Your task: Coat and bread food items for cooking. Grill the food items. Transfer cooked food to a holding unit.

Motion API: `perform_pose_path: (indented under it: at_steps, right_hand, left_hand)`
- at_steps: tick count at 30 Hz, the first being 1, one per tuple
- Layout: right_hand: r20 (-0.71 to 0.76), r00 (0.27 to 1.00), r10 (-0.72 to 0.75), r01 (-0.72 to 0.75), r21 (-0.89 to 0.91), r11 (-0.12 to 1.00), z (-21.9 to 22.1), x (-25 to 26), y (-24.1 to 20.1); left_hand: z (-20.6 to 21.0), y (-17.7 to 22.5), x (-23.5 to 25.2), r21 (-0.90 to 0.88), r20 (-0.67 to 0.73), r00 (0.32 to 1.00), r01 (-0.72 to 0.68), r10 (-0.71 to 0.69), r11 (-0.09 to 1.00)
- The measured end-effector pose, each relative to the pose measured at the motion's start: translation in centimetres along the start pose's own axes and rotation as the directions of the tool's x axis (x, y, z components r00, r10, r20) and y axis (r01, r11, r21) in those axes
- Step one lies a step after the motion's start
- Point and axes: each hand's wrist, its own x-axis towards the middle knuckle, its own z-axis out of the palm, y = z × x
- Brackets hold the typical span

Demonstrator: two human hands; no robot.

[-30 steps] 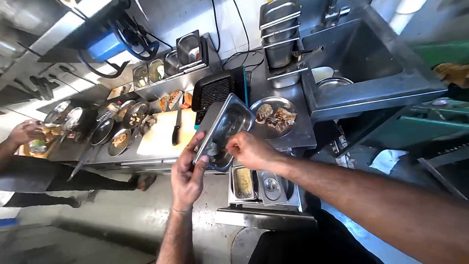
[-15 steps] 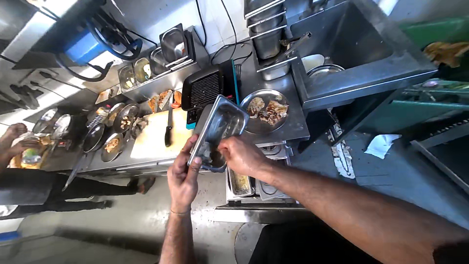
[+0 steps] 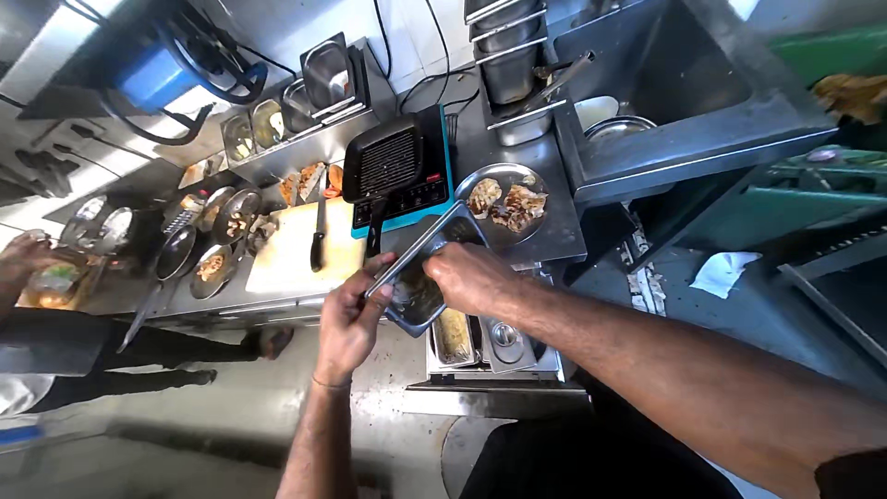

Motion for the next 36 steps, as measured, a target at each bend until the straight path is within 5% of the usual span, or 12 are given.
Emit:
perform_pose_path:
  at_steps: [4,8,13,17,19,22,27,29,32,36]
  right_hand:
    - [0.092,0.995,0.029,-0.047,0.206,0.977,0.9,-0.5,0.8]
    - [-0.054,0.996,0.074,-0.039,0.476,0.879,3.1,-2.8,1.8]
    - [-0.166,0.979,0.123,0.053,0.778,0.625,5.9,-5.7,2.8]
    - [-0.045,0.978,0.201,-0.026,0.941,0.338,5.3,-7.6,5.0]
    - [-0.147,0.949,0.28,-0.017,0.86,0.51,3.5,-7.3,7.2]
    - [-0.489,0.836,0.248,0.035,0.5,0.866,0.3,-4.4,10.7]
    - [-0.823,0.567,0.025,0.016,0.042,0.999,1.7,2.8,16.1]
    - [-0.779,0.623,0.076,-0.122,0.0,0.993,4.1,4.8,18.7]
    - [-0.503,0.832,0.235,-0.314,-0.078,0.946,7.4,7.0,23.5]
    - [-0.547,0.815,0.189,-0.276,-0.079,0.958,6.5,7.0,23.9]
  left_hand:
    - [-0.1,-0.1,0.4,-0.028,0.041,0.999,-0.013,0.014,1.0]
    - [-0.1,-0.2,0.5,-0.059,0.017,1.0,-0.017,0.018,0.998]
    - [0.1,-1.3,0.9,-0.207,-0.075,0.996,0.038,-0.055,0.978]
    - [1.9,-2.0,-0.1,-0.44,-0.295,0.885,0.208,-0.36,0.874]
    - [2.7,-2.8,-1.5,-0.568,-0.403,0.766,0.22,-0.501,0.793]
    - [4.0,-4.5,-4.5,-0.677,-0.494,0.6,0.188,-0.629,0.712]
    - [7.0,-4.9,-9.7,-0.72,-0.515,0.477,0.21,-0.712,0.662]
    - [8.3,-5.4,-11.9,-0.739,-0.506,0.47,0.196,-0.723,0.645]
    - [10.1,-6.0,-15.2,-0.764,-0.492,0.43,0.203,-0.757,0.612]
    - [11.1,-7.1,-19.1,-0.768,-0.502,0.355,0.235,-0.788,0.595]
